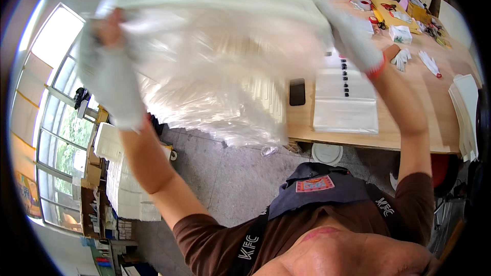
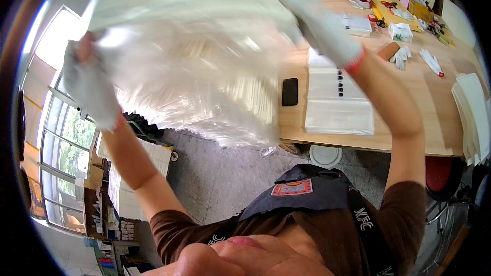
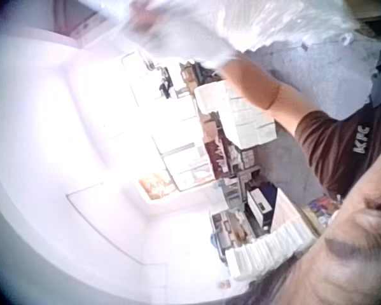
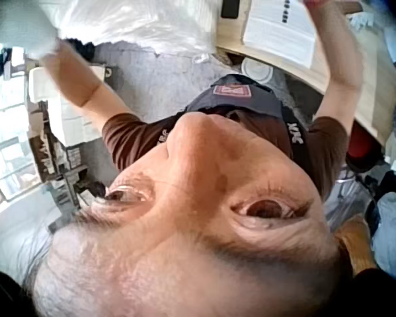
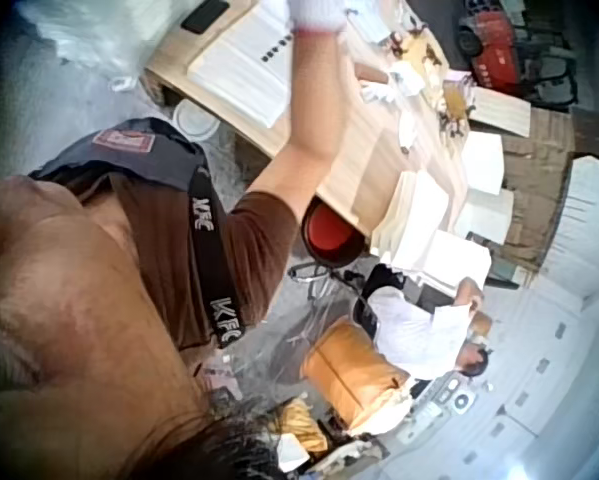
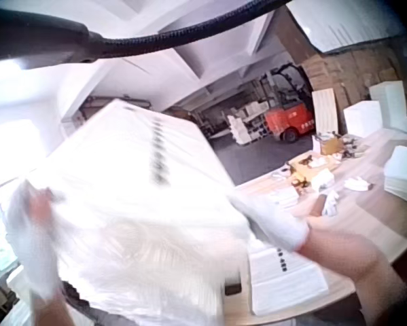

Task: The person places stacks of white paper documents into clear plastic bags on a wooden table. They handle the bags and papers with gloved hands, folding the bags closed after insertion.

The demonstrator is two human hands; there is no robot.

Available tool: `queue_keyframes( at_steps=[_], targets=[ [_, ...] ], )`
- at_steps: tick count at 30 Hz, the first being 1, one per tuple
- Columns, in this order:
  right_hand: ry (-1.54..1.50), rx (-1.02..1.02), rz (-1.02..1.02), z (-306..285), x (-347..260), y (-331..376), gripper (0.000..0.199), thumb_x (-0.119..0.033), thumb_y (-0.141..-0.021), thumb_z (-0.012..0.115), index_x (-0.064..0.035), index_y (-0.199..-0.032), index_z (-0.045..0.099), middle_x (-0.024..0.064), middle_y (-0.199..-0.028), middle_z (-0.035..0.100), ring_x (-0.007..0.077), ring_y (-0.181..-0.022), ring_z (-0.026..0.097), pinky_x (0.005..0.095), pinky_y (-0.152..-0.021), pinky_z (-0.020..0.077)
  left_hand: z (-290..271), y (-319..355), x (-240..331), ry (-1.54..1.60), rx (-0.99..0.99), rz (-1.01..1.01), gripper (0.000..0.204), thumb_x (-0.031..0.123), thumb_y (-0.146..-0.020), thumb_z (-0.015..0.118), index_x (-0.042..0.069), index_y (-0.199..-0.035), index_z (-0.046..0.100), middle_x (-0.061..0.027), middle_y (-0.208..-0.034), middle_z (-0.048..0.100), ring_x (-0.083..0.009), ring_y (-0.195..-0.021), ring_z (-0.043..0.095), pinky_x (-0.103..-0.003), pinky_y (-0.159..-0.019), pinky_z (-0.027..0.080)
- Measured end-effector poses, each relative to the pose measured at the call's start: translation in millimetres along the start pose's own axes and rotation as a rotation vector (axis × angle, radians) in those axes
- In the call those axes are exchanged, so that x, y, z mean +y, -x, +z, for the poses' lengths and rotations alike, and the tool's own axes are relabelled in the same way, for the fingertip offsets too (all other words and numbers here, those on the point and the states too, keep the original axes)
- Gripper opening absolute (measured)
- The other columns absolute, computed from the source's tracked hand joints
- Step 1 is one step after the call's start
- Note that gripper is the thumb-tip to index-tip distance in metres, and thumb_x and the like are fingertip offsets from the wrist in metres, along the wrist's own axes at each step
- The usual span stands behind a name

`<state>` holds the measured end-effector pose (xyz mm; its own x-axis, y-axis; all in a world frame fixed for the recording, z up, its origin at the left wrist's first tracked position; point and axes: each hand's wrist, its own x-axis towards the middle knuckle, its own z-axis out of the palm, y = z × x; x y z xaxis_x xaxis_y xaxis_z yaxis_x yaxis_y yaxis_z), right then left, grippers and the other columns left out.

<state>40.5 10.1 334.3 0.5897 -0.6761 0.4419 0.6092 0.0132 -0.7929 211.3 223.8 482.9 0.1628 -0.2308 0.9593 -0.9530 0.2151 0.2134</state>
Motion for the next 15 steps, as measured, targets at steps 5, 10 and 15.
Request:
queue_keyframes(
  at_steps=[5, 10, 15],
  targets=[
    [0.097, -0.294, -0.082, 109, -50, -166, 0.026, -0.028, -0.091, 0.058, -0.0067, -0.075, 0.058, 0.0025, -0.055, 0.054, 0.0129, -0.041, 0.048, 0.0281, -0.036, 0.0374, -85, -123, -104, -0.140, 0.112, -0.124, 0.024, 0.024, -0.091, 0.051, 0.005, -0.094, 0.064, -0.0043, -0.079, 0.061, -0.0086, -0.070, 0.052, -0.023, -0.065, 0.041],
    [0.338, -0.569, -0.054, 131, -56, -169, 0.027, -0.032, -0.091, 0.054, -0.0101, -0.075, 0.056, -0.0008, -0.056, 0.052, 0.0097, -0.041, 0.045, 0.0257, -0.035, 0.0352, -143, -102, -212, -0.723, -0.306, -0.169, 0.036, 0.026, -0.090, 0.048, -0.002, -0.110, 0.057, -0.0141, -0.100, 0.061, -0.0259, -0.097, 0.056, -0.031, -0.089, 0.040],
    [0.469, -0.266, 0.039, 95, -58, -104, 0.033, -0.038, -0.092, 0.051, -0.0089, -0.079, 0.058, 0.0011, -0.062, 0.055, 0.0089, -0.045, 0.049, 0.0236, -0.039, 0.0377, -76, 64, -242, -0.270, 0.141, -0.136, 0.044, 0.028, -0.099, 0.036, -0.003, -0.130, 0.042, -0.0125, -0.138, 0.043, -0.0262, -0.125, 0.043, -0.038, -0.101, 0.036]
  ],
)
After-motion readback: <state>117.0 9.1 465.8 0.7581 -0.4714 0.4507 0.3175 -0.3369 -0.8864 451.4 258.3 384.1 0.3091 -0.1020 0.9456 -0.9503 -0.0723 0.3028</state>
